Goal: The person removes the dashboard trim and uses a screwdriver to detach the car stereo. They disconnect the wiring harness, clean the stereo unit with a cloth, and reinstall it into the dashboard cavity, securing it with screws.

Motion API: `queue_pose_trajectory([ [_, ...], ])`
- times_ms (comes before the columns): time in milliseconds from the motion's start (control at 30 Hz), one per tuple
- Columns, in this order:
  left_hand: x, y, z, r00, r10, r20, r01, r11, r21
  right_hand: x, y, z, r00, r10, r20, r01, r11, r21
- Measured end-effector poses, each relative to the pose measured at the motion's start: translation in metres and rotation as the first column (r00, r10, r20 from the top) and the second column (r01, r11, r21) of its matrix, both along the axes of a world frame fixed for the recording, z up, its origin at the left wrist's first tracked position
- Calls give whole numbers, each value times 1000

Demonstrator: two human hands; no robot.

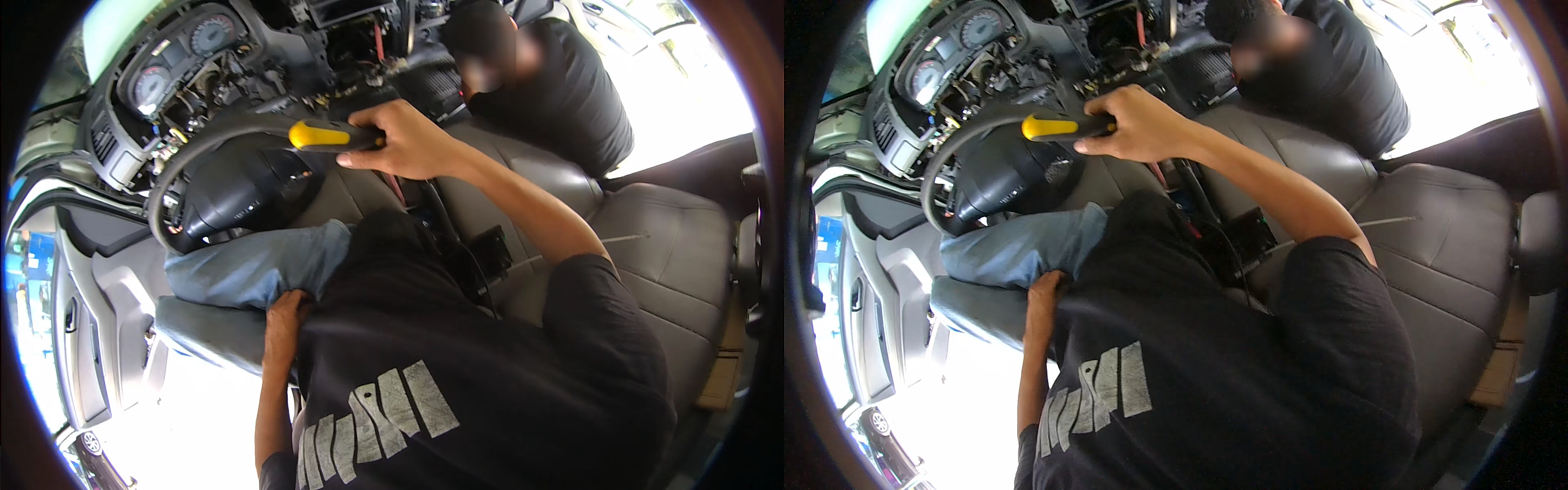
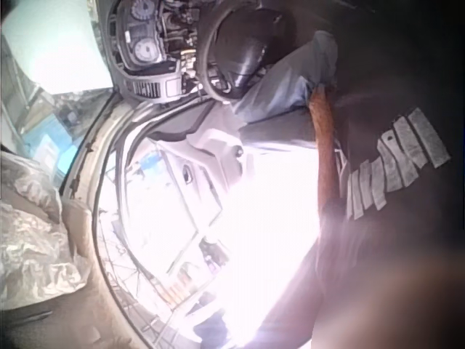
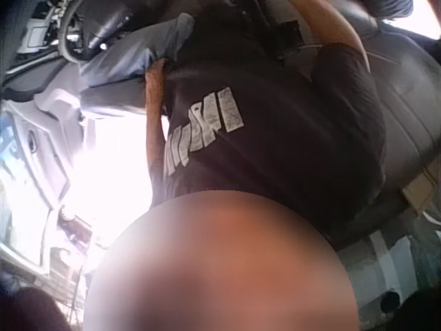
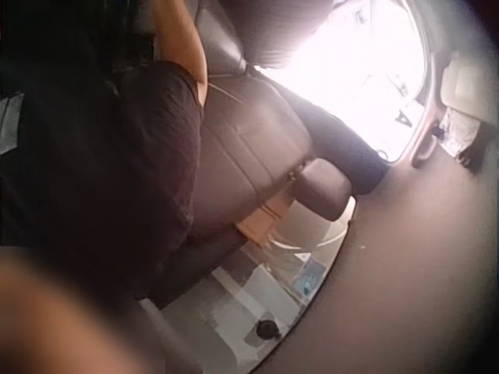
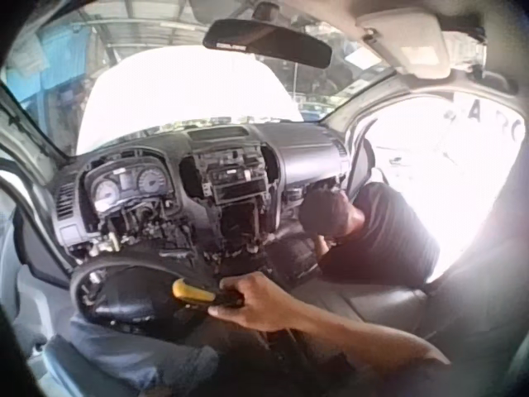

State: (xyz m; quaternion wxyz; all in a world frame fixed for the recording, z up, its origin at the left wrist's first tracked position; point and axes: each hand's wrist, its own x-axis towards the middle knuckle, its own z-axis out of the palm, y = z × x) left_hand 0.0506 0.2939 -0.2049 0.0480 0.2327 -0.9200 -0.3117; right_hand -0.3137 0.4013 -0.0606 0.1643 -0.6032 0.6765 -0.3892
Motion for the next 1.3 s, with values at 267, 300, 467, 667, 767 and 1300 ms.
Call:
queue_pose_trajectory([
  [267, 5, -4, -19, 999, 17, -31, -19, 999, -40, 12, 6, -6, 998, 21, 55, -18, 998, -54],
  [300, 5, -4, -19, 999, 16, -44, -17, 1000, -17, 13, 6, -8, 999, 18, 41, -16, 998, -53],
  [467, 2, -2, -4, 992, 81, -95, -76, 996, 56, 20, 7, -14, 993, 50, 105, -51, 999, 2],
  [667, 7, -8, 31, 957, 283, -60, -238, 888, 394, 35, 2, -17, 981, 39, 191, -41, 999, 6],
  [767, 1, -18, 36, 839, 480, -256, 56, 391, 919, 56, -3, -23, 975, 85, 206, -78, 996, -45],
  [1300, -7, 9, -7, 739, 660, -135, 481, -376, 792, 144, -23, -86, 891, 452, 41, -448, 891, -79],
])
